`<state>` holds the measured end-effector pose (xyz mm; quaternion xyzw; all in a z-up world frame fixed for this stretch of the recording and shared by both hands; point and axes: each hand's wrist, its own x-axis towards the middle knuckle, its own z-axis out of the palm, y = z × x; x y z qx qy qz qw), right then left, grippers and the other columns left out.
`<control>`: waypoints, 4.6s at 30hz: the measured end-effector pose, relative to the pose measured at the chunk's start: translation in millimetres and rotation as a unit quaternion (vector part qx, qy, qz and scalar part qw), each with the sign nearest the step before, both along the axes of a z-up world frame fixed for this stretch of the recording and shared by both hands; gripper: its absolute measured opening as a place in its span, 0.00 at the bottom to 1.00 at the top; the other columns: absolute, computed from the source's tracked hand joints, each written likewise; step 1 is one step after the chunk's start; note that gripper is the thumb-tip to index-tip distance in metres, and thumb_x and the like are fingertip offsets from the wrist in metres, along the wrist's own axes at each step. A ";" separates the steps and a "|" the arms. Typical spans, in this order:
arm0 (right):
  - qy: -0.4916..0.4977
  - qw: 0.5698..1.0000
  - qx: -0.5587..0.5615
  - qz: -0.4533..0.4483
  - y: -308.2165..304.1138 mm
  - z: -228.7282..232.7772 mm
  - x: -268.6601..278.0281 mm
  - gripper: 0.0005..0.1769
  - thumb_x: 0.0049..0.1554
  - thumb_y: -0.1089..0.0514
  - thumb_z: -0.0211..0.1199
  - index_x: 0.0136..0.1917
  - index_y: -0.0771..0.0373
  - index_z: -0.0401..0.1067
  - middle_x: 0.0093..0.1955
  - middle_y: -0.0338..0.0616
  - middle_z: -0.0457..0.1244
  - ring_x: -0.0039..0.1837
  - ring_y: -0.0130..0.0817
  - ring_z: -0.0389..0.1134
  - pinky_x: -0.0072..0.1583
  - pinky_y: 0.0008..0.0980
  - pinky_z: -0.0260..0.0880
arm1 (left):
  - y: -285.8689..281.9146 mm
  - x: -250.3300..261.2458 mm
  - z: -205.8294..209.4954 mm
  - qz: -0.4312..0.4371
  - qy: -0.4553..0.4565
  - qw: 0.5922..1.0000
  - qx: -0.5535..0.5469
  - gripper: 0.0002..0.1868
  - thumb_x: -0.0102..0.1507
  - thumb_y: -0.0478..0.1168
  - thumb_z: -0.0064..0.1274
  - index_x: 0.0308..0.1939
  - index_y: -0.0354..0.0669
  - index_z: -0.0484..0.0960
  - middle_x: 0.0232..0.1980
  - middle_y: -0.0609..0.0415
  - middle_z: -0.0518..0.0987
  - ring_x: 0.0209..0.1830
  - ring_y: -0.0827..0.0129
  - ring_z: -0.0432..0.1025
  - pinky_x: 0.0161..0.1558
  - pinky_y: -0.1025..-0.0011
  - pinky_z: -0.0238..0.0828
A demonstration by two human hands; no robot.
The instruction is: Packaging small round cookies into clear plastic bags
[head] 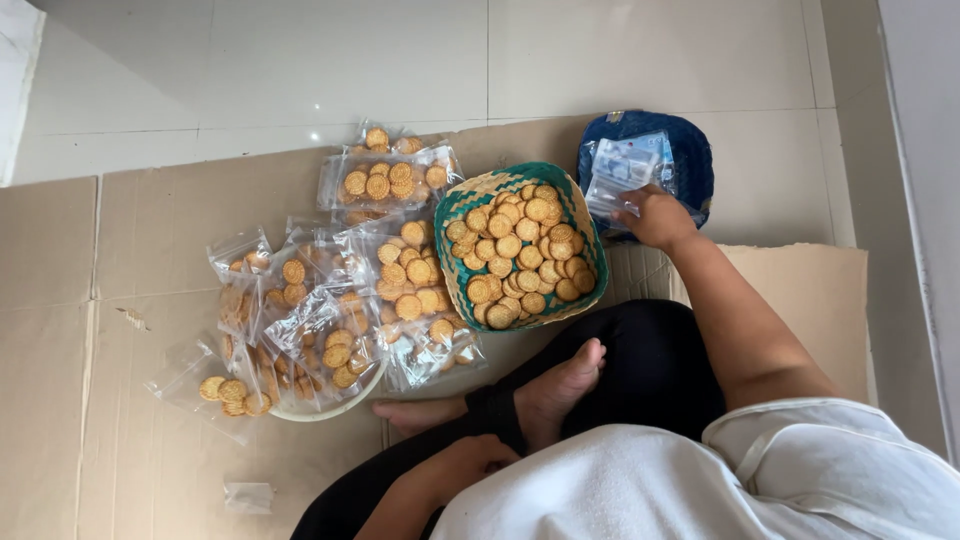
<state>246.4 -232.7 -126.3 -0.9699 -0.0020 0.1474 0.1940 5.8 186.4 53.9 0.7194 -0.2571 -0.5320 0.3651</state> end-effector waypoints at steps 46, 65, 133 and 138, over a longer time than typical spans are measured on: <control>0.187 0.958 -0.046 -0.212 40.6 26.7 3.7 0.38 0.61 0.38 0.53 0.78 0.54 0.51 0.79 0.58 0.44 0.75 0.60 0.56 0.67 0.62 0.62 | -26.8 -24.3 -98.2 0.294 -0.048 0.949 -0.098 0.03 0.67 0.42 0.54 0.41 0.52 0.83 0.41 0.64 0.82 0.40 0.81 0.71 0.45 0.77 0.68; -0.234 0.969 -0.073 -0.031 79.7 -27.6 -67.5 0.16 0.58 0.44 0.63 0.57 0.46 0.78 0.55 0.43 0.64 0.58 0.50 0.69 0.57 0.44 0.72 | -91.4 21.4 -148.0 0.252 -0.097 0.956 -0.110 0.25 0.71 0.56 0.44 0.65 0.46 0.76 0.61 0.41 0.77 0.66 0.46 0.68 0.65 0.52 0.66; 0.010 0.986 -0.091 0.137 -17.6 -16.3 45.6 0.24 0.59 0.48 0.60 0.68 0.50 0.73 0.69 0.47 0.64 0.69 0.54 0.67 0.66 0.54 0.71 | -62.7 134.8 -49.6 0.295 -0.354 0.887 0.040 0.17 0.62 0.43 0.56 0.55 0.58 0.83 0.60 0.54 0.78 0.63 0.54 0.73 0.62 0.57 0.72; 0.142 0.961 -0.135 0.198 -0.7 -35.9 49.7 0.52 0.59 0.41 0.65 0.85 0.42 0.37 0.85 0.49 0.40 0.80 0.56 0.49 0.73 0.48 0.60 | -66.9 124.7 -71.8 0.299 -0.274 0.914 0.022 0.16 0.68 0.49 0.47 0.58 0.55 0.79 0.60 0.58 0.79 0.46 0.63 0.80 0.43 0.67 0.75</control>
